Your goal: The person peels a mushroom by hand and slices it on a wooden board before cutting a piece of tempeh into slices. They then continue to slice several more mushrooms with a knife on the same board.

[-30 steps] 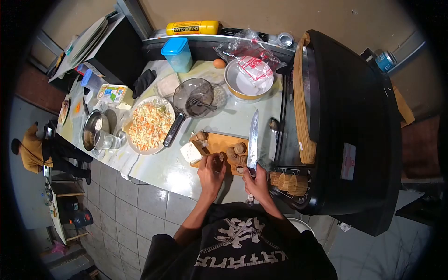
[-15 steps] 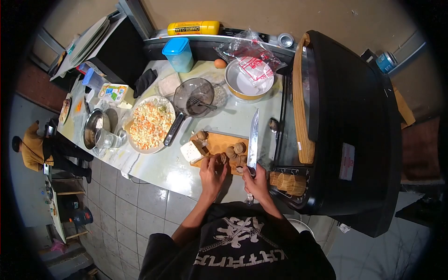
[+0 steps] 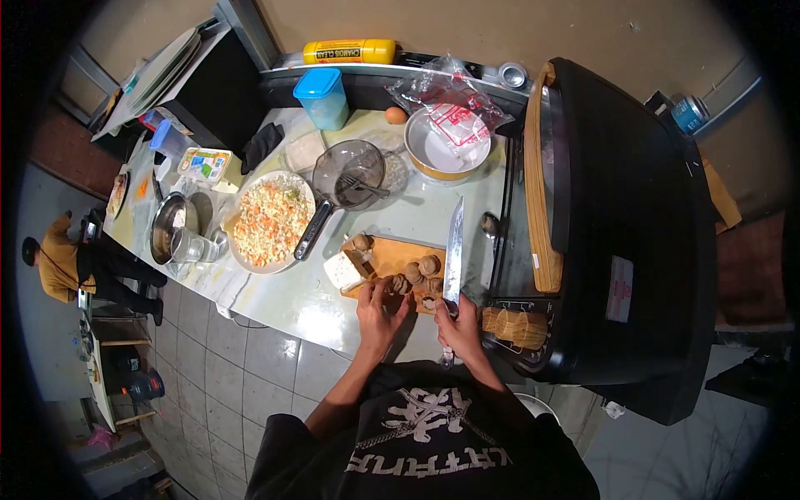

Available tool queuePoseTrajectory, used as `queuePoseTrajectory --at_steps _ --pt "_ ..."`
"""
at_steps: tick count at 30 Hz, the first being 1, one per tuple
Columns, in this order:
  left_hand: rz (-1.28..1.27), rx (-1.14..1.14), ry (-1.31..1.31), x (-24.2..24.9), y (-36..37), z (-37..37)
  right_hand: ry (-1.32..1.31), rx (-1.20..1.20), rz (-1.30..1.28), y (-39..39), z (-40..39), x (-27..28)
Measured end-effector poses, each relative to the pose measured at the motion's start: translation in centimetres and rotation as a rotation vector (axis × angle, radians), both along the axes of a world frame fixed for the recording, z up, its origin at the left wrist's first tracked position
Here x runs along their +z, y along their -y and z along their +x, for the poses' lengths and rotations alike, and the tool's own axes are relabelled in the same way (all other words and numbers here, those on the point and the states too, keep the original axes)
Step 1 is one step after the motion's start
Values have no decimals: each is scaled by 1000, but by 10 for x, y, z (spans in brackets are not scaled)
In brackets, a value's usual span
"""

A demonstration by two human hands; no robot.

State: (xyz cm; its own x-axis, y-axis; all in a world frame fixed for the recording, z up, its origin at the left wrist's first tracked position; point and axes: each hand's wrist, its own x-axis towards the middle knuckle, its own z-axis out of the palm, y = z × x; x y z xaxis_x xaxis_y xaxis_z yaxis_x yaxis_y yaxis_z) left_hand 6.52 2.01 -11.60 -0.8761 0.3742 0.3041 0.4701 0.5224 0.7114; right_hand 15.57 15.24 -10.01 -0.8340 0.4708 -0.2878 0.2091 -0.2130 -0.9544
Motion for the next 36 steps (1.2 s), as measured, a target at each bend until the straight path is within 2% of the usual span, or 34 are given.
queuePoseTrajectory --at_steps 9,18,27,33,36 --pt "19 4 39 3 2 -2 -76 22 91 3 -3 -13" --pt "32 -12 67 0 5 0 10 33 -42 7 -7 3" --pt "12 -41 65 1 7 -6 -81 48 37 7 -7 -7" --pt "-65 -80 90 11 8 -8 -46 35 -22 7 -5 -7" --pt "-134 -58 14 8 8 -6 -77 46 -6 6 -5 -10"
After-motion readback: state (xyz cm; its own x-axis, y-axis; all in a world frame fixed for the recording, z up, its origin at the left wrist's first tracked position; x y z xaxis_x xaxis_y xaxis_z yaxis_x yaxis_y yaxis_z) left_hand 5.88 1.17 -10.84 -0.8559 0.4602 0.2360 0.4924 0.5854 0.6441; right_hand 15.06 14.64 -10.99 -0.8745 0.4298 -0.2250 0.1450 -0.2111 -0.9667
